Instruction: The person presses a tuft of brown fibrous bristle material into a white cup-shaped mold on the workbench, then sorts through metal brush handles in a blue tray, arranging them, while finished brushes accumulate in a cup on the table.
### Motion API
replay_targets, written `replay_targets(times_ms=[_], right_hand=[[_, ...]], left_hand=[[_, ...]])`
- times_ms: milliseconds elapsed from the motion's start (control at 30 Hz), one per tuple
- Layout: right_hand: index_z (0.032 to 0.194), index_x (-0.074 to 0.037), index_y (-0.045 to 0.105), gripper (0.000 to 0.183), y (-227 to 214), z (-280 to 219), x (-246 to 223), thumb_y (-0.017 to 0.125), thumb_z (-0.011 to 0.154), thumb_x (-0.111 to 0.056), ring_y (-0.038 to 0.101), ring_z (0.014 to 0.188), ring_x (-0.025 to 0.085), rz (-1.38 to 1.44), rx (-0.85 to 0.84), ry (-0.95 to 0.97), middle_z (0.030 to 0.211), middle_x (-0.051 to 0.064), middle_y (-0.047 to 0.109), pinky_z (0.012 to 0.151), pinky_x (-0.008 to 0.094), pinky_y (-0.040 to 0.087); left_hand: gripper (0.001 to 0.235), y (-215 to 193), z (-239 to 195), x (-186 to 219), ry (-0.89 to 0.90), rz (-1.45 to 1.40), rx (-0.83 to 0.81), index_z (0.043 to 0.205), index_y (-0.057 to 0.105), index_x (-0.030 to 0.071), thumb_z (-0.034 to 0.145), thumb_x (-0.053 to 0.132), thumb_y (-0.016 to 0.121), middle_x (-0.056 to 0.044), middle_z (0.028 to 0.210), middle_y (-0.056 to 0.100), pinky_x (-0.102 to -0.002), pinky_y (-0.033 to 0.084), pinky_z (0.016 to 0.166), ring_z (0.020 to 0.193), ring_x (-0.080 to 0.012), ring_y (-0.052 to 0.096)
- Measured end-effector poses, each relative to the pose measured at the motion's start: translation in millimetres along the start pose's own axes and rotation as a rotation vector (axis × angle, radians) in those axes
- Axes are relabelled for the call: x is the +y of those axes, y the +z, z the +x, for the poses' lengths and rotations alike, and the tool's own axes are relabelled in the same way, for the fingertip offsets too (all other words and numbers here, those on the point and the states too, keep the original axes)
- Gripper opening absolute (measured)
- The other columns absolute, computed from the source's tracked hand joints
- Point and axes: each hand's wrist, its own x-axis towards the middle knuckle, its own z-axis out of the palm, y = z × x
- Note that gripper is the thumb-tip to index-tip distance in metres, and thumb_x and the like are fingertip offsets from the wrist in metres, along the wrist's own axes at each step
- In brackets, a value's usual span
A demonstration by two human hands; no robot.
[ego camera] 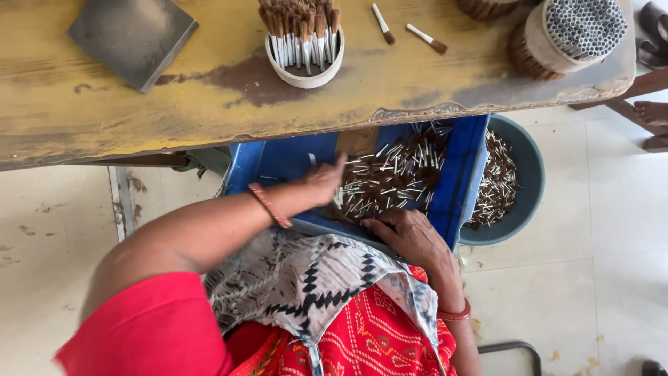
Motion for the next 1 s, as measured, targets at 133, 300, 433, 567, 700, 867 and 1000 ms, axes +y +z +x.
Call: replay_targets(times_ms=[133, 300, 433, 567, 700, 867, 1000], right_hand=[[0.092, -0.005, 0.079, 0.032, 4.9, -1.4, 2.0, 0.067, 0.091, -0.036, 0.071, 0.071, 0.035, 0.023, 0.006, -0.021, 0.08, 0.019, 0.074, 0.065, 0.043, 0.054], [0.092, -0.005, 0.078, 0.031, 3.0, -6.6, 3.7, 0.068, 0.091, -0.034, 0.072, 0.072, 0.034, 0.061, 0.014, -0.001, 0.082, 0.018, 0.074, 0.065, 0.042, 0.054], [0.089, -0.003, 0.076, 0.031, 2.8, -3.6, 6.5, 0.067, 0.092, -0.033, 0.07, 0.07, 0.036, 0.05, 0.014, -0.042, 0.08, 0.019, 0.072, 0.063, 0.044, 0.053], [0.085, -0.001, 0.075, 0.033, 3.9, 0.8, 5.7, 0.067, 0.092, -0.032, 0.068, 0.069, 0.037, 0.019, 0.017, -0.101, 0.076, 0.019, 0.07, 0.063, 0.045, 0.052], [0.083, 0.0, 0.075, 0.035, 3.2, -0.5, 3.5, 0.068, 0.093, -0.033, 0.067, 0.069, 0.037, 0.005, 0.021, -0.072, 0.075, 0.02, 0.07, 0.063, 0.044, 0.051], [0.084, 0.001, 0.074, 0.03, 2.3, -7.8, 8.4, 0.071, 0.093, -0.028, 0.067, 0.067, 0.033, 0.059, 0.241, -0.113, 0.077, 0.018, 0.069, 0.06, 0.041, 0.05], [0.093, 0.002, 0.075, 0.022, 2.2, -16.8, 17.3, 0.067, 0.099, -0.018, 0.067, 0.068, 0.019, 0.256, 0.795, -0.193, 0.083, 0.011, 0.071, 0.062, 0.033, 0.052]], left_hand=[[0.102, -3.8, 3.8, 79.2, 0.56, -0.065, 0.052, 0.159, 0.008, 0.003, 0.081, 0.012, 0.074, -0.027, 0.1, 0.068, -0.047, 0.06, 0.075, 0.079, -0.0343, 0.071], [0.077, -125.1, -81.9, 97.4, 0.249, -0.057, 0.005, 0.163, 0.012, 0.005, 0.1, 0.02, 0.054, -0.03, 0.135, 0.056, -0.047, 0.063, 0.09, 0.098, -0.0409, 0.074], [0.053, -68.8, 14.2, -59.2, 0.491, 0.174, 0.467, 0.139, 0.038, -0.014, 0.097, 0.01, 0.061, -0.041, 0.133, 0.05, -0.06, 0.044, 0.106, 0.127, -0.0506, 0.051], [0.048, -82.2, -54.1, -70.3, -0.035, 0.285, 0.247, 0.143, 0.04, -0.006, 0.097, 0.004, 0.051, -0.033, 0.127, 0.062, -0.051, 0.052, 0.099, 0.118, -0.0427, 0.063], [0.072, -59.4, -54.7, -70.4, -0.104, 0.422, 0.052, 0.154, 0.02, -0.002, 0.092, 0.001, 0.056, -0.029, 0.127, 0.063, -0.046, 0.053, 0.099, 0.118, -0.0395, 0.064], [0.093, -19.8, -22.4, 10.5, 0.211, 0.3, -0.102, 0.148, 0.021, -0.008, 0.081, 0.019, 0.081, -0.03, 0.124, 0.063, -0.046, 0.055, 0.095, 0.115, -0.0393, 0.065], [0.087, -15.9, -40.0, 91.0, 0.512, -0.289, -0.321, 0.139, 0.035, -0.004, 0.074, 0.031, 0.08, -0.024, 0.114, 0.075, -0.041, 0.061, 0.09, 0.103, -0.0285, 0.075]])
